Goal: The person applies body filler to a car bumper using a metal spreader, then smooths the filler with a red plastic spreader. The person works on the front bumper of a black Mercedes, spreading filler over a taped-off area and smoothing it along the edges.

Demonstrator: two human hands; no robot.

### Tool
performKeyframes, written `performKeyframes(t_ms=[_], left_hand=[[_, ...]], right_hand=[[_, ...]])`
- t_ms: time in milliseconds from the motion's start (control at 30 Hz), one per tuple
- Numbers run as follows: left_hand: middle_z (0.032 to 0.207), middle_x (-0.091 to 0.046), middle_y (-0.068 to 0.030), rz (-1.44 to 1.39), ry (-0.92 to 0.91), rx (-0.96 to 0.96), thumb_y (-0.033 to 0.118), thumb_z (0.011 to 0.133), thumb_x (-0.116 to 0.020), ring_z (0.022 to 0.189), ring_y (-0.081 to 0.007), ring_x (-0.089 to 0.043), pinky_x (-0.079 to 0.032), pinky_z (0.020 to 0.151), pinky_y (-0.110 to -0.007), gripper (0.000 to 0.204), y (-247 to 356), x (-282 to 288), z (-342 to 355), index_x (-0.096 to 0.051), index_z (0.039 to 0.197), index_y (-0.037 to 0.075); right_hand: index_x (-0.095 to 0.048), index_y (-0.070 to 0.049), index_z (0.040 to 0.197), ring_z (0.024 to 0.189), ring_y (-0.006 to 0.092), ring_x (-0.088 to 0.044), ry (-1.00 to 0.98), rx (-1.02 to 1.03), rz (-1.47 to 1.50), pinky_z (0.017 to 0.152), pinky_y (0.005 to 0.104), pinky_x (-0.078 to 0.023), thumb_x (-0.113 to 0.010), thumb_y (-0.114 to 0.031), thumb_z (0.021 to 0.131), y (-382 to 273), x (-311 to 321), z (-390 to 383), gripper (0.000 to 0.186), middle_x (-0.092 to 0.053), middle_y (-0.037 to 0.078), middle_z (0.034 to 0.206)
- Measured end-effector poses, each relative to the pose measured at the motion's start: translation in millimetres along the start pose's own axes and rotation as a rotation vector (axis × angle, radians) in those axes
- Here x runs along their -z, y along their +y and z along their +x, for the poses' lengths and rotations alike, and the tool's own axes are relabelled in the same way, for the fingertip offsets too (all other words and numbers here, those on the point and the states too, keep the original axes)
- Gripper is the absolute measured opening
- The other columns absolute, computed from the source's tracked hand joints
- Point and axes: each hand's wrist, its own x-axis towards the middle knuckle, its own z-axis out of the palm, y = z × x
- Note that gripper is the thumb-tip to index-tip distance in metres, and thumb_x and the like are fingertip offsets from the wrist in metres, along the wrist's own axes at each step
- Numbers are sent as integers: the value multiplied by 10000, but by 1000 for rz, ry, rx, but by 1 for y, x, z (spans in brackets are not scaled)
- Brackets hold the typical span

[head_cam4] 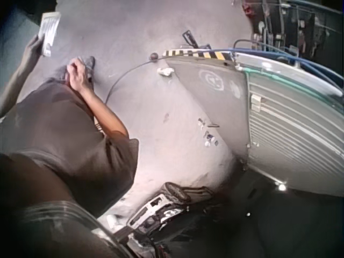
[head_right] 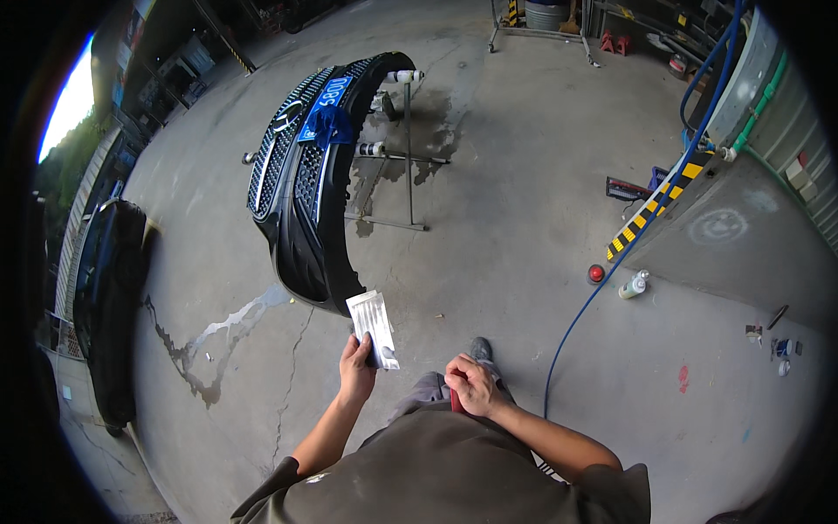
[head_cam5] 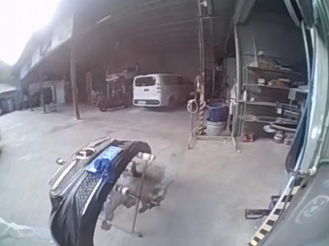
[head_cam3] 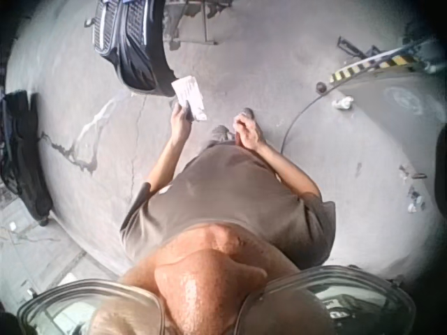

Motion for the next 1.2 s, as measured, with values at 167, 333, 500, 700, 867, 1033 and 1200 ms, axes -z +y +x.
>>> performKeyframes(t_ms=[167,333,500,700,867,1033,1200], left_hand=[[1134,-651,-38,-14,113,-98,159,1087,-500,1002,-106,-628,-518,907,-294,214,32,-30,117,-538,1253,29],[1094,-635,-41,-107,113,-145,168,1079,-527,968,-98,-602,-495,891,-279,160,36,-72,278,-520,1164,31],[1078,-646,-42,-193,25,34,159,1085,-511,930,-91,-614,-510,870,-274,149,66,-155,468,-518,1161,31],[1045,-615,15,44,-332,-25,218,1084,-546,940,-39,-555,-471,853,-236,208,131,-266,666,-533,1197,44],[1032,-610,24,126,-285,-47,240,1077,-564,933,-31,-553,-467,841,-231,227,154,-324,805,-532,1194,48],[1087,-643,3,-56,11,-50,228,1071,-571,961,-55,-608,-510,862,-254,227,167,-371,893,-534,1216,57],[1092,-658,-18,-123,201,-176,183,1060,-583,968,-68,-623,-514,866,-254,191,202,-412,960,-542,1184,44]], right_hand=[[-651,-54,1043,889,270,-641,-145,-61,-123,825,366,-508,-660,-242,954,1,67,152,209,-630,112,955],[-676,-77,1190,970,185,-635,-209,-282,-25,882,321,-505,-675,-207,961,47,153,303,264,-639,60,1044],[-659,-48,1139,887,131,-619,1,-320,-3,822,286,-500,-692,-130,943,72,218,431,215,-628,33,952],[-599,-41,969,743,59,-527,295,-321,170,671,222,-431,-603,-36,928,92,285,564,42,-579,-7,871],[-639,-28,1155,850,55,-548,325,-457,316,749,215,-448,-607,-63,1008,145,343,695,154,-601,-15,957],[-477,-4,1449,1038,107,-621,46,-570,679,942,279,-520,-616,10,967,159,445,849,502,-633,43,1164],[-472,22,1433,1101,171,-662,-124,-564,589,1009,331,-523,-639,63,927,146,524,1018,535,-662,115,1245]])
